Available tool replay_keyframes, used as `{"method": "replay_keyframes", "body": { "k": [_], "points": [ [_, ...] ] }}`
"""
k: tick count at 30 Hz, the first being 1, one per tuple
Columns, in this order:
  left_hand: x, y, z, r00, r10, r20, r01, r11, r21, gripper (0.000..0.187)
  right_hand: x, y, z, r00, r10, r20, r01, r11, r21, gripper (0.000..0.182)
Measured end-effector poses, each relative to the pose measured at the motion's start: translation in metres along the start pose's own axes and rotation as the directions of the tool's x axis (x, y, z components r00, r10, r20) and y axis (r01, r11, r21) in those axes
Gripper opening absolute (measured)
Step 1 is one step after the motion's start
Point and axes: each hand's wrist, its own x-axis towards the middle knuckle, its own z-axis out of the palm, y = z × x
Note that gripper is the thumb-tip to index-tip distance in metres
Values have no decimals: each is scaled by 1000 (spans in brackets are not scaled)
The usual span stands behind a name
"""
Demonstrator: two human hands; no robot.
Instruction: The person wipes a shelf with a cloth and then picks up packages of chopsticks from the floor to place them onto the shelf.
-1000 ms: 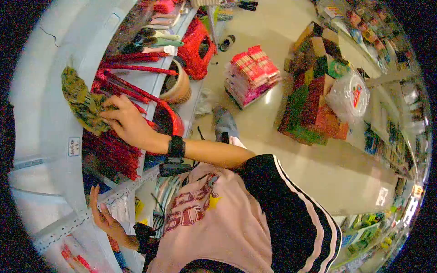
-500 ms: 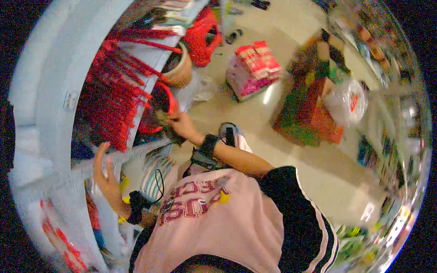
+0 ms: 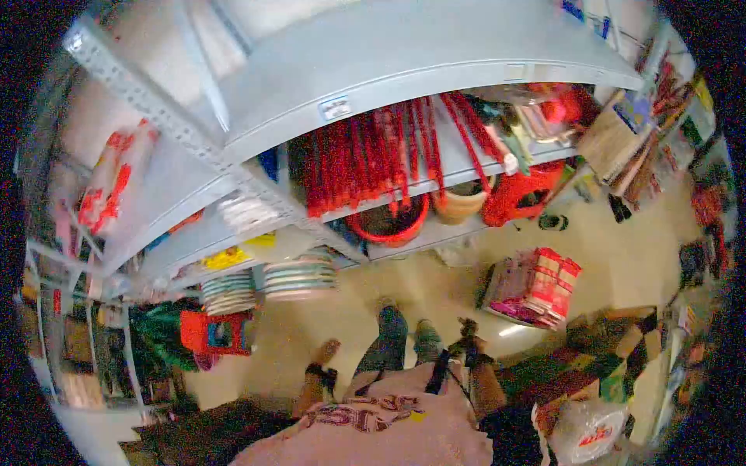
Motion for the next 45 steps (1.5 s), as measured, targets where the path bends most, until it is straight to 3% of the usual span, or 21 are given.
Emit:
{"method": "replay_keyframes", "body": {
  "k": [1, 2, 5, 9, 14, 17, 21, 23, 25, 27, 28, 30, 31, 33, 35, 37, 40, 42, 43, 44, 45],
  "points": [
    [-20, -11, 26, 999, -37, 32, 39, 997, -72, 27, 15, 10, -69, 833, 213, -510, -272, 961, -43, 43],
    [-37, -16, 45, 996, -69, 52, 76, 988, -132, 27, 9, 2, -70, 741, 208, -639, -369, 921, -128, 42],
    [-94, -23, 98, 979, -174, 107, 198, 934, -297, 26, 14, -16, -61, 762, 86, -642, -419, 821, -388, 38],
    [-145, -32, 139, 953, -275, 127, 303, 850, -431, 25, 46, -28, -16, 846, 5, -534, -441, 571, -692, 33],
    [-163, -64, 158, 938, -344, 51, 317, 786, -531, 24, 111, -10, 57, 962, 37, -269, -262, -130, -956, 28],
    [-165, -100, 172, 923, -382, -46, 301, 791, -533, 23, 155, 22, 102, 981, 191, -36, 80, -568, -819, 25],
    [-165, -147, 165, 865, -448, -228, 280, 806, -522, 23, 197, 99, 172, 849, 455, 268, 523, -794, -309, 23],
    [-176, -160, 151, 809, -497, -313, 264, 784, -562, 22, 208, 150, 214, 712, 533, 456, 623, -780, -61, 23],
    [-210, -153, 116, 712, -638, -294, 293, 650, -701, 21, 179, 206, 306, 826, 417, 379, 549, -442, -710, 25],
    [-230, -161, 107, 571, -777, -265, 271, 483, -832, 20, 221, 281, 317, 739, 467, 486, 674, -508, -537, 25],
    [-236, -166, 119, 551, -759, -347, 265, 553, -789, 21, 241, 312, 316, 650, 498, 575, 747, -558, -361, 25],
    [-229, -190, 194, 557, -581, -593, 352, 812, -466, 22, 242, 368, 344, 589, 519, 619, 806, -431, -405, 24],
    [-226, -193, 230, 593, -640, -489, 531, 767, -360, 20, 240, 394, 356, 559, 527, 641, 829, -347, -438, 23],
    [-245, -180, 243, 656, -727, -202, 500, 620, -604, 20, 237, 442, 372, 500, 542, 676, 854, -180, -488, 21],
    [-248, -165, 248, 659, -751, -44, 424, 420, -802, 20, 245, 489, 376, 436, 554, 710, 861, -25, -508, 20],
    [-235, -156, 232, 659, -752, 8, 345, 292, -892, 20, 260, 539, 370, 396, 575, 716, 830, 108, -547, 18],
    [-223, -184, 196, 655, -755, 32, 242, 170, -955, 20, 287, 606, 358, 468, 702, 537, 682, 100, -724, 33],
    [-225, -221, 174, 619, -784, 48, 214, 110, -971, 20, 263, 628, 424, 41, 773, 633, 984, 77, -158, 17],
    [-229, -239, 166, 588, -807, 56, 207, 84, -975, 20, 242, 637, 466, -175, 753, 635, 984, 103, 148, 12],
    [-233, -256, 154, 552, -831, 67, 193, 49, -980, 20, 282, 675, 447, 53, 818, 572, 985, 50, -163, 13],
    [-239, -272, 138, 515, -854, 73, 175, 21, -984, 20, 302, 696, 449, 41, 824, 565, 986, 59, -157, 13]
  ]
}}
